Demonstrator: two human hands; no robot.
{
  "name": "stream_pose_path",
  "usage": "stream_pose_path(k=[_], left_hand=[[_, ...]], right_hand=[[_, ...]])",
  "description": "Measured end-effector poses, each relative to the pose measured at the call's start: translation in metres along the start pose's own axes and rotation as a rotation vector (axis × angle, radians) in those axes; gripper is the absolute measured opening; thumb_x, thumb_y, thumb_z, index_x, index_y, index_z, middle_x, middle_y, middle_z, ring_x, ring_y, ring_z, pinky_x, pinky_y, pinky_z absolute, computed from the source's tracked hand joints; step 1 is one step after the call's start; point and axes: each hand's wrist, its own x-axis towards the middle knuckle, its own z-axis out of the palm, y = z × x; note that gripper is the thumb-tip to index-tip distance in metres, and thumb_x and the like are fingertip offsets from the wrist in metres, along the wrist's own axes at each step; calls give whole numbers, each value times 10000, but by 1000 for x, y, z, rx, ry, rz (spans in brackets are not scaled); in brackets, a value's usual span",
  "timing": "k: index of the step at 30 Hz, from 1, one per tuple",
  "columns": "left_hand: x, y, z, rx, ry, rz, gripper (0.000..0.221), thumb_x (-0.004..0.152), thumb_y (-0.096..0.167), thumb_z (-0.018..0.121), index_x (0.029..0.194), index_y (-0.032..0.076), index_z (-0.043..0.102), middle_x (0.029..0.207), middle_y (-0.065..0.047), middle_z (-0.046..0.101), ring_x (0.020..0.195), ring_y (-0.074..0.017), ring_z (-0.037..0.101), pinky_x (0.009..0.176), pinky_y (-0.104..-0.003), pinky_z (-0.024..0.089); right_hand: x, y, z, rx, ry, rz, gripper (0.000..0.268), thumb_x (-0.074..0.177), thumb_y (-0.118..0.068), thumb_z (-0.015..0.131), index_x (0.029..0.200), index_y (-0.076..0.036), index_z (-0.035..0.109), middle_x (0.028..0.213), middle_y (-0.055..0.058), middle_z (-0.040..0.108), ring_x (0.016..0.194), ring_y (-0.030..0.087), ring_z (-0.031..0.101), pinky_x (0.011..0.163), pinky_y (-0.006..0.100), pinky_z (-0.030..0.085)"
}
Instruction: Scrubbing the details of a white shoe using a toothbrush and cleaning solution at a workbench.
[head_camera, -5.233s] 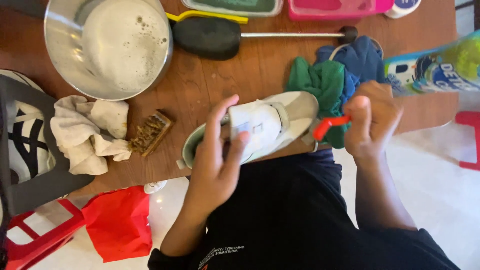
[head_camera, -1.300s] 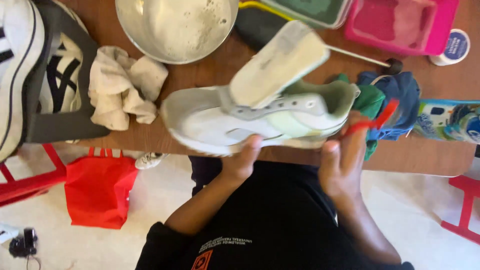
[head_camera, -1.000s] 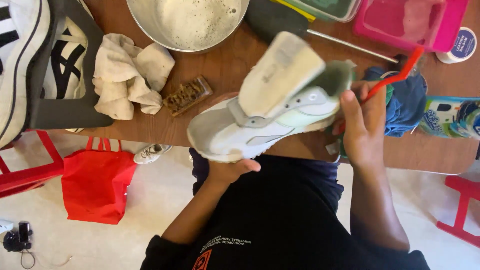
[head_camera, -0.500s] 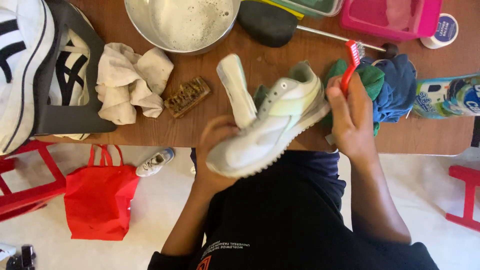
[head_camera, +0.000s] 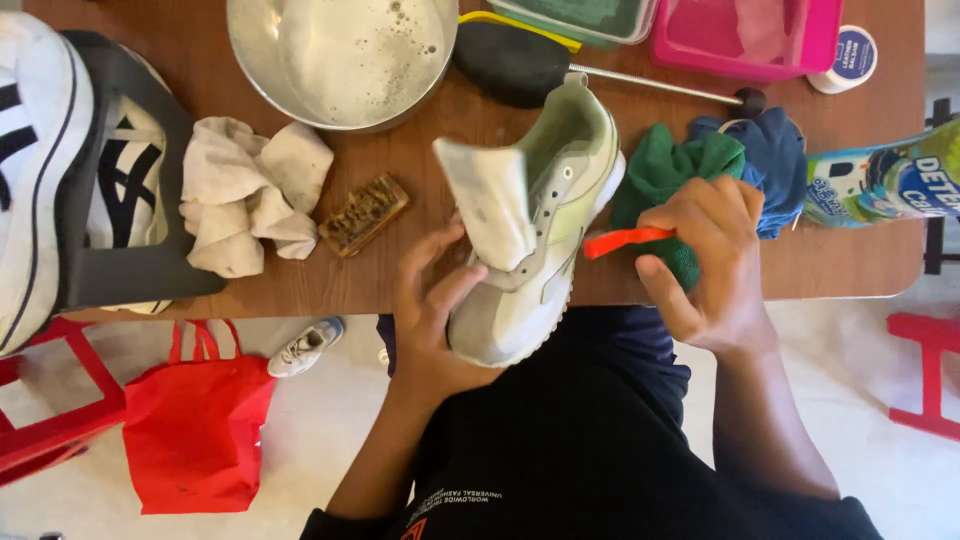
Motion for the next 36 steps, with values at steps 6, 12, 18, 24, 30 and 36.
stream_pose_path(k=[6, 12, 18, 24, 30, 36], left_hand=[[-5, 6, -10, 253, -186, 30, 509, 909, 294, 855, 1340, 127, 642, 1477, -271, 455, 1374, -413, 601, 1172, -510, 577], [-6, -16, 3, 323, -30, 176, 354, 1002, 404, 653, 1196, 116, 724, 1319, -267, 582, 1144, -392, 737, 1005, -476, 677], [-5, -41, 10, 213, 20, 321, 456, 1074, 432, 520, 1119, 36, 742, 1180, -232, 620, 992, -436, 755, 865, -472, 697], [5, -34, 16, 278, 39, 278, 110, 960, 26, 745, 1068, 19, 727, 1141, -197, 616, 946, -391, 752, 836, -449, 707], [1, -35, 14, 261, 34, 244, 125, 977, -18, 697, 1099, -13, 727, 1162, -207, 610, 944, -351, 742, 848, -420, 708], [-7, -43, 10, 333, -18, 289, 228, 959, -38, 771, 1172, 19, 714, 1243, -171, 588, 1008, -337, 721, 885, -411, 713]], right_hand=[[33, -13, 16, -247, 159, -85, 560, 1038, -449, 490, 622, -74, 505, 693, 40, 478, 772, 257, 398, 895, 443, 281], [59, 1, 31, -289, 187, -204, 453, 968, -184, 668, 556, -110, 494, 602, 15, 445, 713, 258, 388, 873, 456, 259], [67, -9, 39, -369, 133, -350, 365, 874, -181, 579, 537, -166, 441, 492, -36, 419, 648, 212, 363, 830, 465, 284], [80, -26, 44, -228, 117, -388, 381, 797, -62, 629, 541, -171, 369, 538, -51, 374, 577, 198, 316, 741, 418, 220], [73, -3, 33, -600, 28, -341, 504, 965, -356, 438, 514, -195, 283, 499, -10, 171, 563, 211, 254, 930, 537, 364], [80, -4, 20, -448, 100, -278, 367, 882, -71, 698, 557, -110, 532, 594, -23, 540, 691, 220, 397, 880, 450, 266]])
